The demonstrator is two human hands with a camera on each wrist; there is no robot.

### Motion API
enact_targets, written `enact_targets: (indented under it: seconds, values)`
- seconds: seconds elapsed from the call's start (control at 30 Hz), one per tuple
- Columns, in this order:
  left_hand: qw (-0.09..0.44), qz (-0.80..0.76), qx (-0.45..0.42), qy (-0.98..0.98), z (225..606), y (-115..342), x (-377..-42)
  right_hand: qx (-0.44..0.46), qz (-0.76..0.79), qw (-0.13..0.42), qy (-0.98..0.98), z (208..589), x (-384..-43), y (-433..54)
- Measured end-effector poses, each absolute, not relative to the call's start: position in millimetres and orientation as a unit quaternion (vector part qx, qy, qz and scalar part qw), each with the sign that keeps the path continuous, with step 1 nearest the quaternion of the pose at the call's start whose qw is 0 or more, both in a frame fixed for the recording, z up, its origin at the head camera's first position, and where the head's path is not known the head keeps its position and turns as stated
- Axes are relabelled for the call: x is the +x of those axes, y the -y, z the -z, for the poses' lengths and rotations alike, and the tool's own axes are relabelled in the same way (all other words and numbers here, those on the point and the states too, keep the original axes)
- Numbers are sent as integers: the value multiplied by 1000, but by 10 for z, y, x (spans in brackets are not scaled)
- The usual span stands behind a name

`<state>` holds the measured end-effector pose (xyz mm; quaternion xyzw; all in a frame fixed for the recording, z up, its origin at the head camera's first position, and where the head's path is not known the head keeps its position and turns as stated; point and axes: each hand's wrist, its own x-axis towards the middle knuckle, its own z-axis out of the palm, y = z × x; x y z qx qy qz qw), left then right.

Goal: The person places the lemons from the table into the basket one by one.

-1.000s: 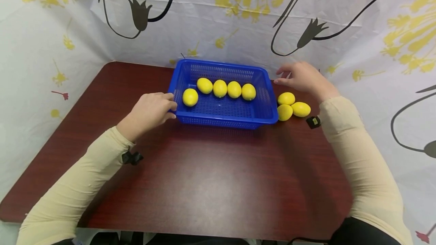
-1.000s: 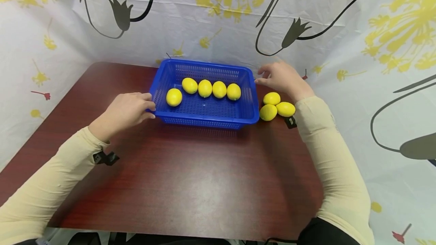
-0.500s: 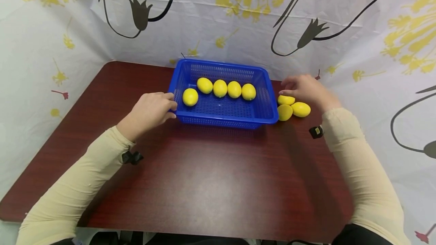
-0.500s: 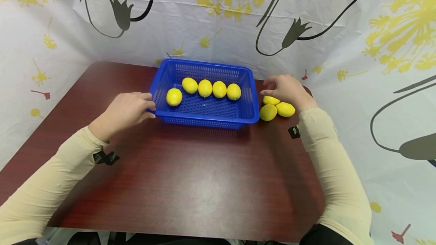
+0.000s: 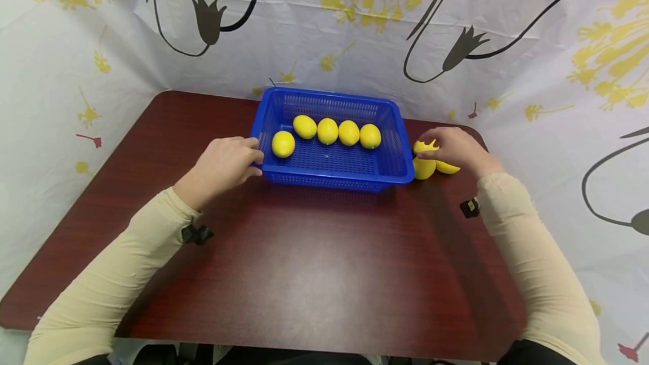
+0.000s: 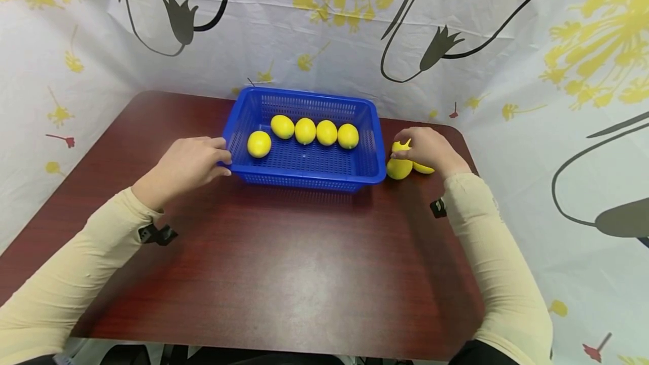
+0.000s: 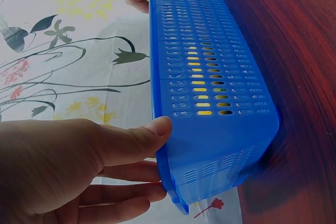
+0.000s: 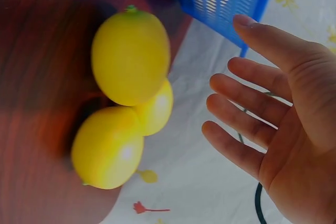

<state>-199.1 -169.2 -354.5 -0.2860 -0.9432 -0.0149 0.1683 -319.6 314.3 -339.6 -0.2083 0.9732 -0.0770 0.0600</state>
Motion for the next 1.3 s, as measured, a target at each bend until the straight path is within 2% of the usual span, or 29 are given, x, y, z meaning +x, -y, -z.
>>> enact_targets:
  seconds: [0.7,1.3]
  values:
    - [168,17,-286,943,3546,1688,-1987,-206,48,71,-975,3739,-3179,-3249]
    - [163,14,-287,944,3546,1688,-1977,-194,38,45,-979,3882,-3116,-3203]
